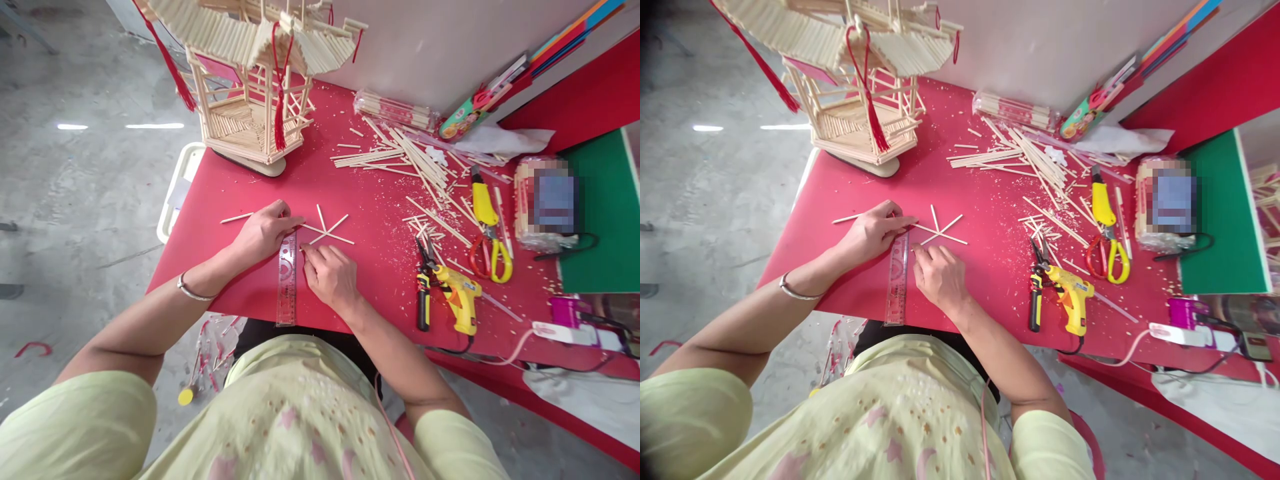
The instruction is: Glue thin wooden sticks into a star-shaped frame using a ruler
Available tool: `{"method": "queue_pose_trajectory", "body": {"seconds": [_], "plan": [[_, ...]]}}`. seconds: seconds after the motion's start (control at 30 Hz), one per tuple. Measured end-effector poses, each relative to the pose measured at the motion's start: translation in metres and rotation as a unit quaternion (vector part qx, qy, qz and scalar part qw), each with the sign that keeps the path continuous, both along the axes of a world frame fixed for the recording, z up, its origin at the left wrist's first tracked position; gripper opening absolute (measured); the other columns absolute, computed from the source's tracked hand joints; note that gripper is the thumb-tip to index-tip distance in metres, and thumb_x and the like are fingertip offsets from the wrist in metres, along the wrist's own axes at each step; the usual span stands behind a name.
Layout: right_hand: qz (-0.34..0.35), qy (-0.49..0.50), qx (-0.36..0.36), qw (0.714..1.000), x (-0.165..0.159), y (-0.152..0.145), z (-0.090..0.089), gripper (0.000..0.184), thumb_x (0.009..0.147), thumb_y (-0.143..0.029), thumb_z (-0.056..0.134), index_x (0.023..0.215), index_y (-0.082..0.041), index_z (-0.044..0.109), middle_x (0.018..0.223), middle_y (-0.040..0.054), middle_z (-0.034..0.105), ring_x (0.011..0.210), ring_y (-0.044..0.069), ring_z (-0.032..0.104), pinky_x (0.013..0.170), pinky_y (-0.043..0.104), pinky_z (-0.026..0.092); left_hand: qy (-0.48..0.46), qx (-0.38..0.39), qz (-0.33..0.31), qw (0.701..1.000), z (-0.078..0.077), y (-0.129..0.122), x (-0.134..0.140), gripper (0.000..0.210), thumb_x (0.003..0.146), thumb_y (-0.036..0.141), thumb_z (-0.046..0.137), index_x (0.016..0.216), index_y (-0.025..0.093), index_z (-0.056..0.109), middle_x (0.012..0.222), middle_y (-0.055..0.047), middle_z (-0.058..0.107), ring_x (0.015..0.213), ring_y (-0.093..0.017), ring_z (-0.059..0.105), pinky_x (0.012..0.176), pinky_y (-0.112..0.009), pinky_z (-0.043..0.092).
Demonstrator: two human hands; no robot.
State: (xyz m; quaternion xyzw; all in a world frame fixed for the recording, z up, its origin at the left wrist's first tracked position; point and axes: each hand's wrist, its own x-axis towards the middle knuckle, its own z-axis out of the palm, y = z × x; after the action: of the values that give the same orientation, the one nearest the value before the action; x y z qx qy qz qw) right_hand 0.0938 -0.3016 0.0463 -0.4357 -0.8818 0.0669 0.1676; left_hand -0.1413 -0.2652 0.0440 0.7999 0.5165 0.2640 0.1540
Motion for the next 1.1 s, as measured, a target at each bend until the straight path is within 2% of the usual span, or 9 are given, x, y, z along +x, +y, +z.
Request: {"method": "queue_pose_trajectory", "body": {"seconds": [0.23, 0.63, 1.1], "plan": [[0.003, 0.0, 0.003, 1.0, 0.0009, -0.0007, -0.0012, 0.037, 0.107, -0.02, 0.055, 0.138, -0.021, 0.076, 0.089, 0.0049, 0.073, 0.087, 0.02, 0.063, 0.071, 0.034, 0.043, 0.008, 0.003, -0.003, 1.0, 0.0011, -0.0026, -0.0017, 0.043, 0.102, 0.021, 0.048, 0.124, 0.026, 0.084, 0.109, -0.01, 0.065, 0.078, -0.016, 0.055, 0.069, -0.029, 0.047], [0.003, -0.004, -0.007, 1.0, 0.0011, -0.0011, -0.0008, 0.037, 0.107, -0.021, 0.057, 0.138, -0.023, 0.076, 0.091, 0.0053, 0.074, 0.09, 0.02, 0.064, 0.07, 0.034, 0.043, 0.004, -0.002, -0.002, 1.0, -0.0011, -0.0022, -0.002, 0.046, 0.102, 0.022, 0.045, 0.123, 0.028, 0.085, 0.11, -0.01, 0.065, 0.078, -0.017, 0.056, 0.071, -0.031, 0.047], [0.01, 0.016, 0.02, 1.0, 0.0012, -0.0015, -0.0008, 0.033, 0.106, -0.018, 0.056, 0.13, -0.02, 0.079, 0.09, 0.004, 0.076, 0.087, 0.019, 0.065, 0.071, 0.034, 0.043, 0.003, 0.002, 0.004, 1.0, -0.0002, -0.0013, -0.0001, 0.046, 0.103, 0.025, 0.044, 0.122, 0.026, 0.086, 0.109, -0.011, 0.065, 0.079, -0.017, 0.056, 0.071, -0.031, 0.048]]}}
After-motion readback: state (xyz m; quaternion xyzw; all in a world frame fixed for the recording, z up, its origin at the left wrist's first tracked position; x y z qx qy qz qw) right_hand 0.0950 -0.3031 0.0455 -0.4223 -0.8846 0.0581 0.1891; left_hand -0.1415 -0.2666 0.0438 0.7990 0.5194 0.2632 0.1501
